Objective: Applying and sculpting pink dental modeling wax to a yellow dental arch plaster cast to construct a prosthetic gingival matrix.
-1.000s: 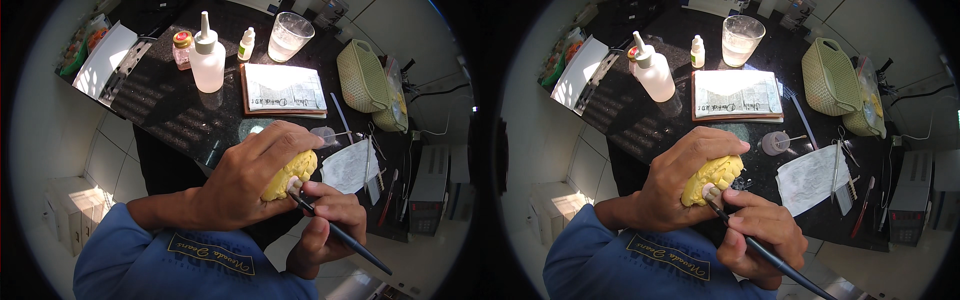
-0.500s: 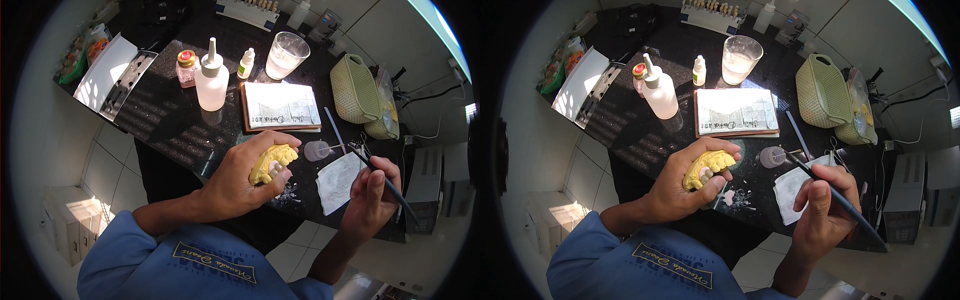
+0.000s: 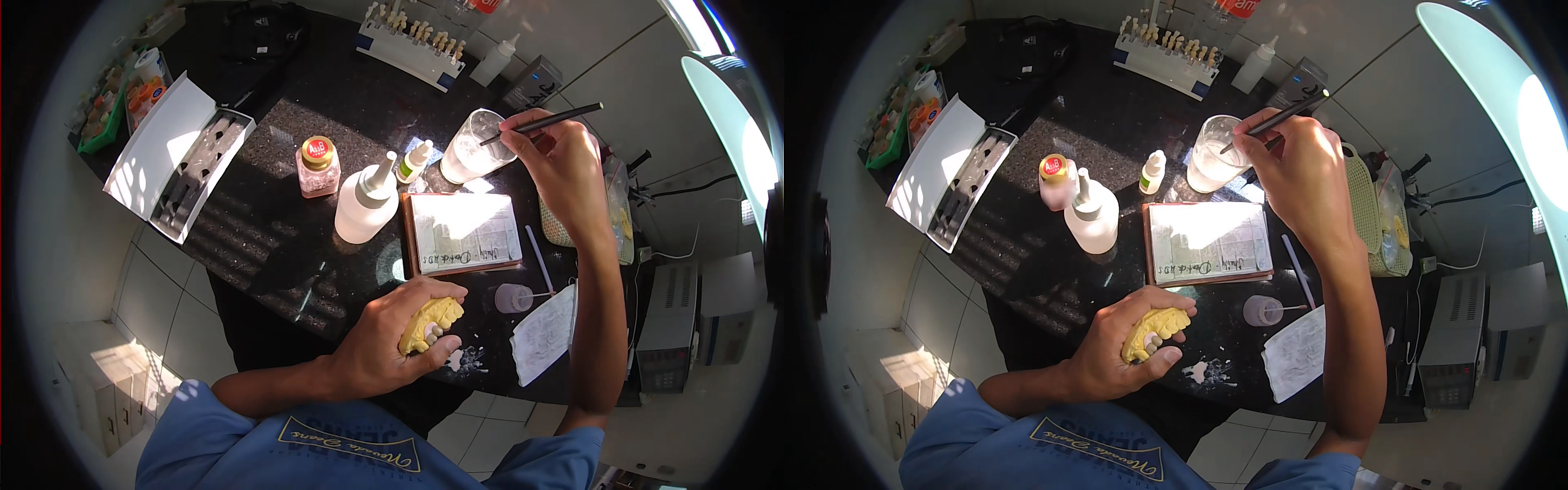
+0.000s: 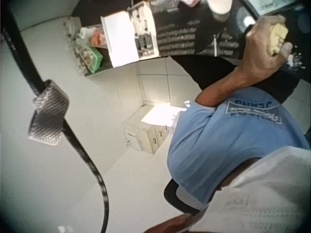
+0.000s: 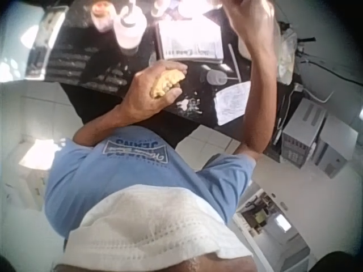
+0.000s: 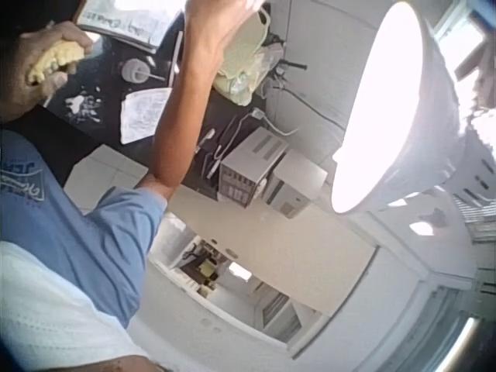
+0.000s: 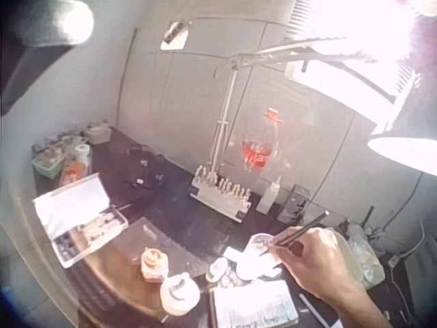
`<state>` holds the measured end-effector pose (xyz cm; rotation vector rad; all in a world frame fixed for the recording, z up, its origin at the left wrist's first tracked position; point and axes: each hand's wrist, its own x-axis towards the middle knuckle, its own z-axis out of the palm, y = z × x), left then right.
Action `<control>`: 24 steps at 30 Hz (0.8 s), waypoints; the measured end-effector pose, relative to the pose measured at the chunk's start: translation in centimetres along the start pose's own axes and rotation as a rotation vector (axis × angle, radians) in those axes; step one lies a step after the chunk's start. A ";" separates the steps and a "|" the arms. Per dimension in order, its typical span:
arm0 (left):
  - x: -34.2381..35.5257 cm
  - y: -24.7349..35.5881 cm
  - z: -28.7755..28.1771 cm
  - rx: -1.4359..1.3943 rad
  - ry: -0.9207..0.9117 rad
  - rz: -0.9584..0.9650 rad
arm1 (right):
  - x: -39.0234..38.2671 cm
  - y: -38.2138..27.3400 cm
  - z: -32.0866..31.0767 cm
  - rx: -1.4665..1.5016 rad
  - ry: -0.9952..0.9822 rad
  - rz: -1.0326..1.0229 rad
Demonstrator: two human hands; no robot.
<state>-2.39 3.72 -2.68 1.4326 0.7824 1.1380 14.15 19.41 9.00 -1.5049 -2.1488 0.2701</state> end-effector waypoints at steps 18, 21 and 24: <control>0.7 -0.2 1.1 -0.036 -0.029 -0.093 | -23.1 3.7 -5.6 0.227 0.693 0.288; 0.7 -0.1 1.8 0.009 -0.014 -0.077 | -26.8 5.6 -1.5 0.216 0.620 0.418; 0.7 -0.3 2.2 0.086 -0.009 -0.052 | -27.7 6.1 -0.2 -0.058 0.454 0.375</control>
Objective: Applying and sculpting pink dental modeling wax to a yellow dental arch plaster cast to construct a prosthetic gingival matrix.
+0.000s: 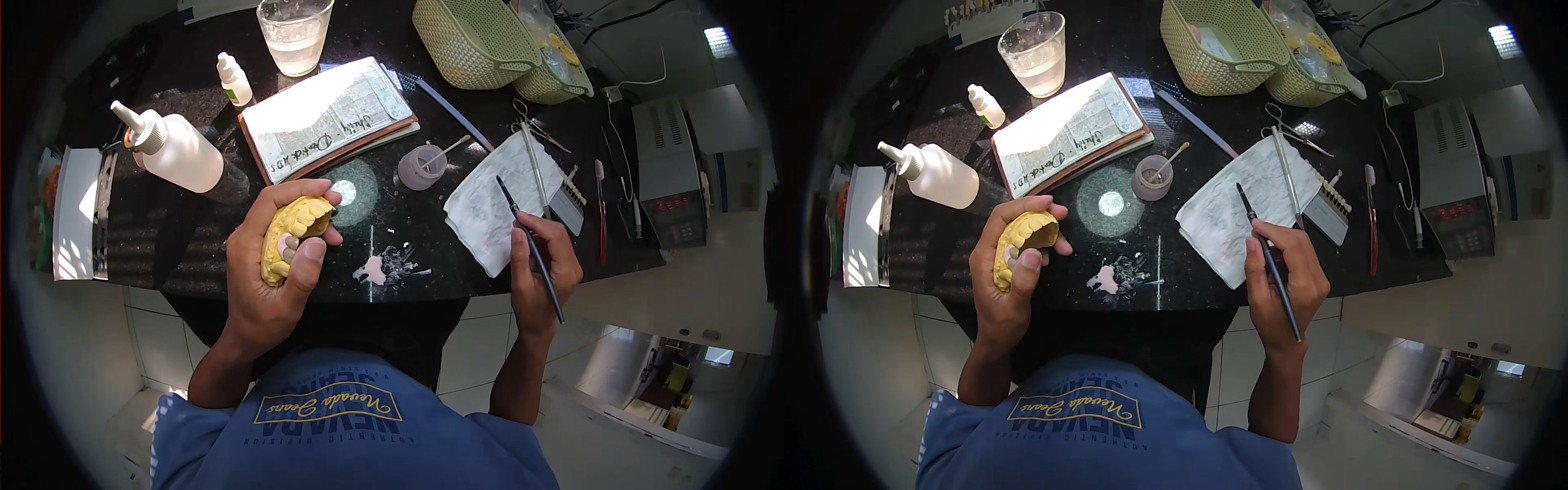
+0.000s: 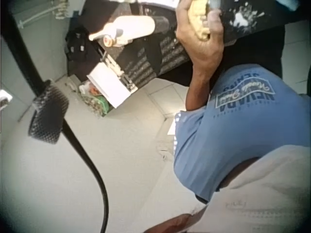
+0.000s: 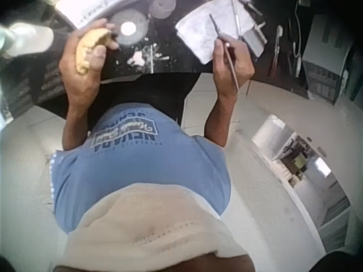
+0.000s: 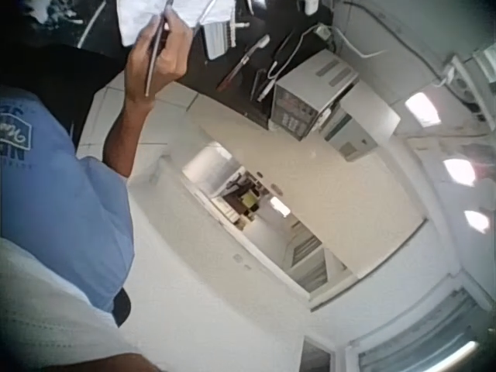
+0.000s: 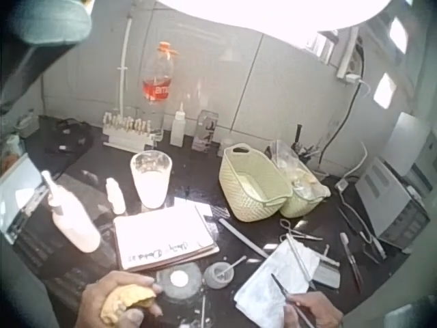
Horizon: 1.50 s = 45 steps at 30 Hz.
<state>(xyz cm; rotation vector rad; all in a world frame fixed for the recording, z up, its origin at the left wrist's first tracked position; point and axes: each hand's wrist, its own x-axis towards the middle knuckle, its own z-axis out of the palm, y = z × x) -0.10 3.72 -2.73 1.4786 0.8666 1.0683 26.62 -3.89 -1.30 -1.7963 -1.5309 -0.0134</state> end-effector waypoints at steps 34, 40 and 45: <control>-0.2 -1.4 0.8 0.490 0.142 0.335 | -1.9 -7.0 8.6 1.082 -0.140 -0.249; -0.2 -1.4 0.9 0.518 0.151 0.347 | -2.0 -7.1 8.6 1.029 -0.145 -0.247; -0.1 -1.5 0.9 0.518 0.146 0.352 | -2.1 -7.4 8.4 0.981 -0.139 -0.259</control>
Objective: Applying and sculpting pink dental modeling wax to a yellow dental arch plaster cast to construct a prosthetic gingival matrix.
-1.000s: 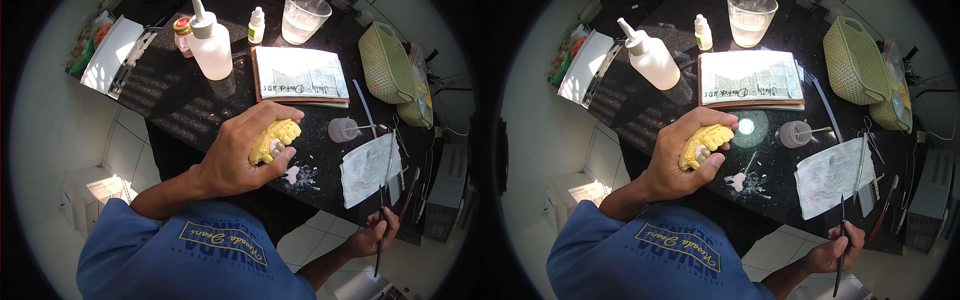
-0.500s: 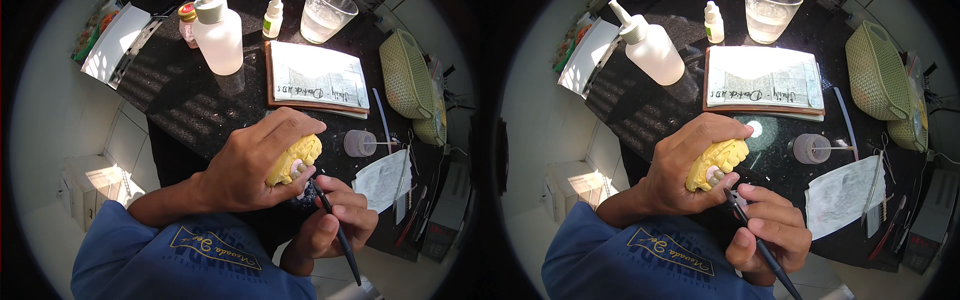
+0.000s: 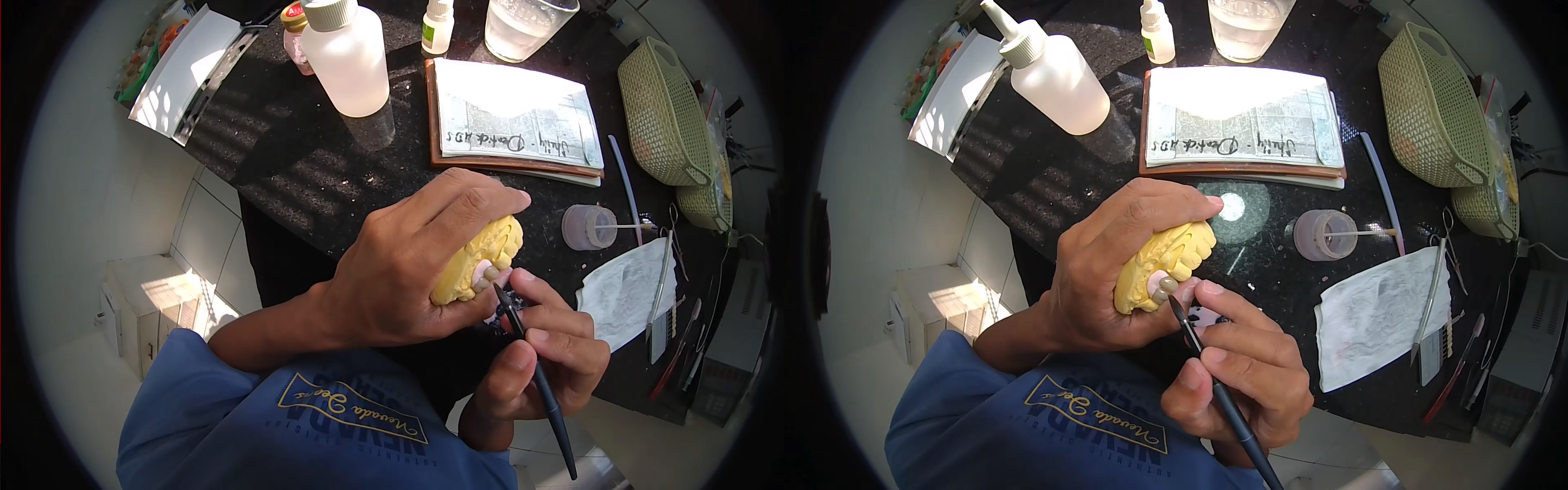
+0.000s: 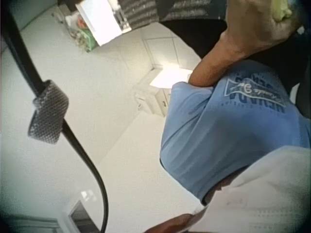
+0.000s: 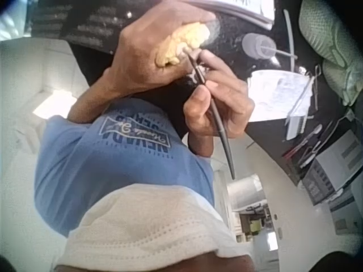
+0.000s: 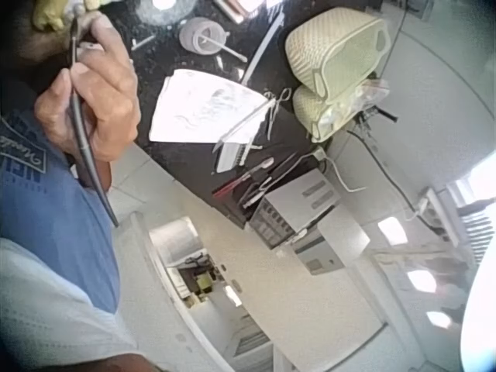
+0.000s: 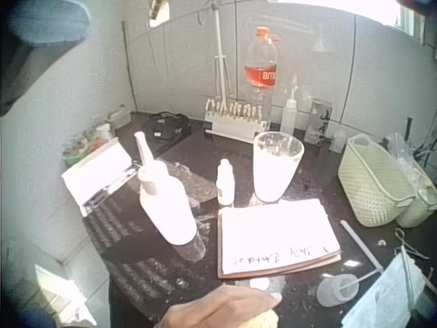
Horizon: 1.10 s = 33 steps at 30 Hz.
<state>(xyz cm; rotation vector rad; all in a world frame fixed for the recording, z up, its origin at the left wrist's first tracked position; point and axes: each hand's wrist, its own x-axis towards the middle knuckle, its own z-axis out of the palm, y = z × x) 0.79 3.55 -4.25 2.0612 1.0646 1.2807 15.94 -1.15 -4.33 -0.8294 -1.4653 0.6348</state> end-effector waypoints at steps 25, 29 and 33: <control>0.3 -0.2 -0.1 0.090 0.066 0.082 | 0.4 -0.2 -0.4 -0.127 0.028 0.000; 0.4 0.3 -0.3 0.077 0.108 0.066 | 1.0 -1.8 -3.5 -0.103 0.037 0.125; 0.0 0.4 -0.9 -0.026 0.121 -0.032 | 8.0 -3.8 -4.9 -0.099 0.087 0.151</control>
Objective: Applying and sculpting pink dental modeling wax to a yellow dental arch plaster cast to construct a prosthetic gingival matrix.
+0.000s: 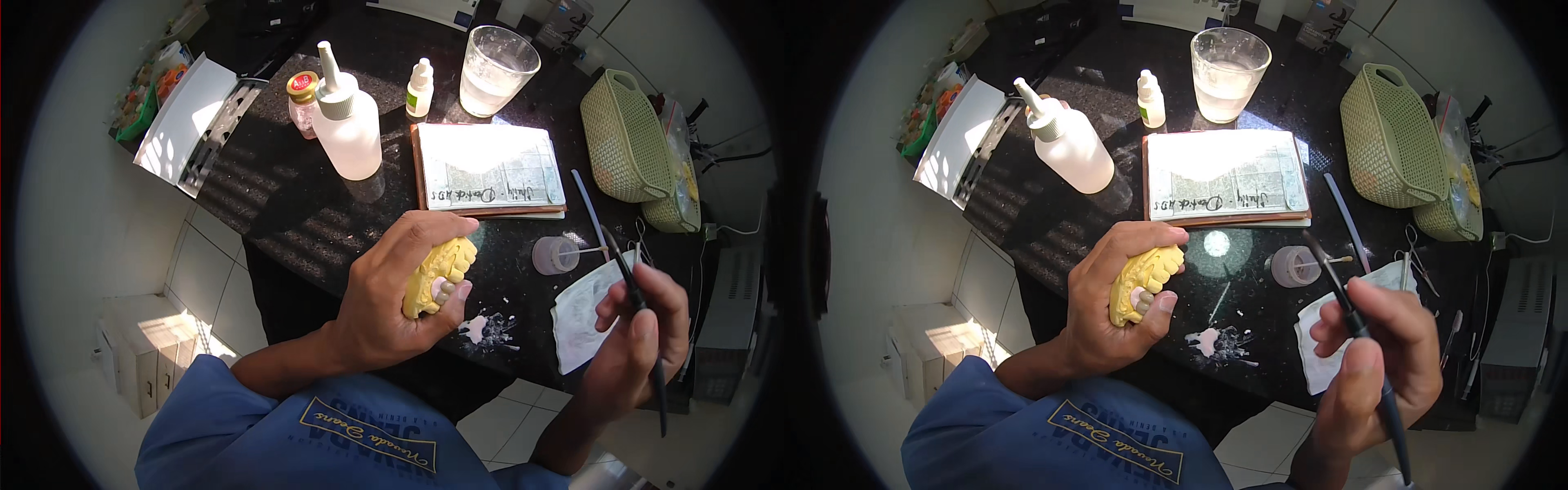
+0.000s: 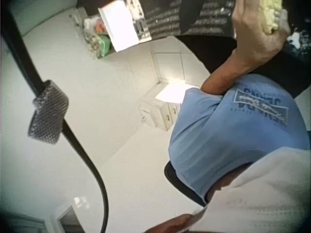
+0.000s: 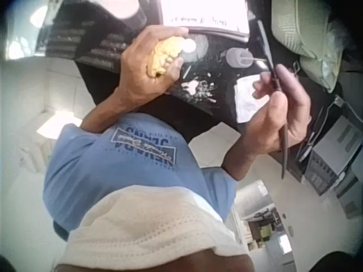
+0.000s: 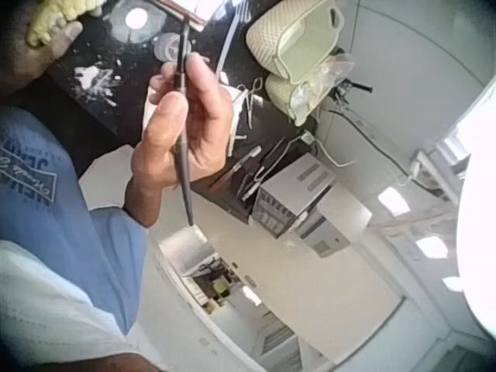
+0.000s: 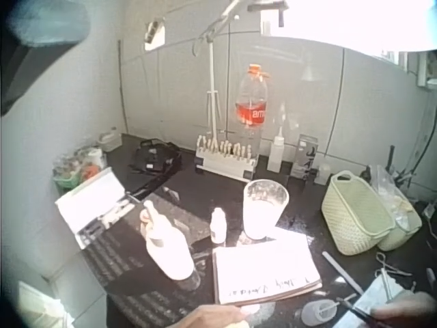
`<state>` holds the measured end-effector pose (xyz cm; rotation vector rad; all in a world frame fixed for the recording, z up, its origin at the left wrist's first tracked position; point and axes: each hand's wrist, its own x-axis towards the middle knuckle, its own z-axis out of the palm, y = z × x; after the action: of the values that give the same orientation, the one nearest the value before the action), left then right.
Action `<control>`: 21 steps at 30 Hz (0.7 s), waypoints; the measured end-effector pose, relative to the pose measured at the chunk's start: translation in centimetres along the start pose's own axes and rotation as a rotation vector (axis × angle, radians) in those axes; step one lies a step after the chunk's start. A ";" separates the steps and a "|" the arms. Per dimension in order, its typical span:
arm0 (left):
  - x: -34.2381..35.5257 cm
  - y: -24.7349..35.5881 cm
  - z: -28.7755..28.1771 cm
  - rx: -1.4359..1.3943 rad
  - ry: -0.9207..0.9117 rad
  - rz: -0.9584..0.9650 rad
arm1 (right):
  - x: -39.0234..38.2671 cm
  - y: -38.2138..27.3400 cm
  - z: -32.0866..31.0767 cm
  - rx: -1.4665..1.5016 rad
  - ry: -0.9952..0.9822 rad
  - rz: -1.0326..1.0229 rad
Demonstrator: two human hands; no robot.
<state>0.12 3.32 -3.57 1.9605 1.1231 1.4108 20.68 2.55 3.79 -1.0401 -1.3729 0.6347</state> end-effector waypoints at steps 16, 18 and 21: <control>0.6 -0.2 -1.9 -0.649 -0.290 -0.439 | 18.0 4.5 10.1 -0.941 -0.461 -0.016; 0.6 0.0 -2.1 -0.670 -0.172 -0.489 | 17.9 4.5 9.0 -0.898 -0.295 -0.191; 0.8 0.3 -2.4 -0.724 -0.167 -0.526 | 16.1 -0.2 5.0 -0.438 -0.220 -0.198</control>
<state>-1.95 3.65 -2.06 1.1394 0.8042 1.1181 18.10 17.50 11.07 -1.1815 -1.8356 0.3108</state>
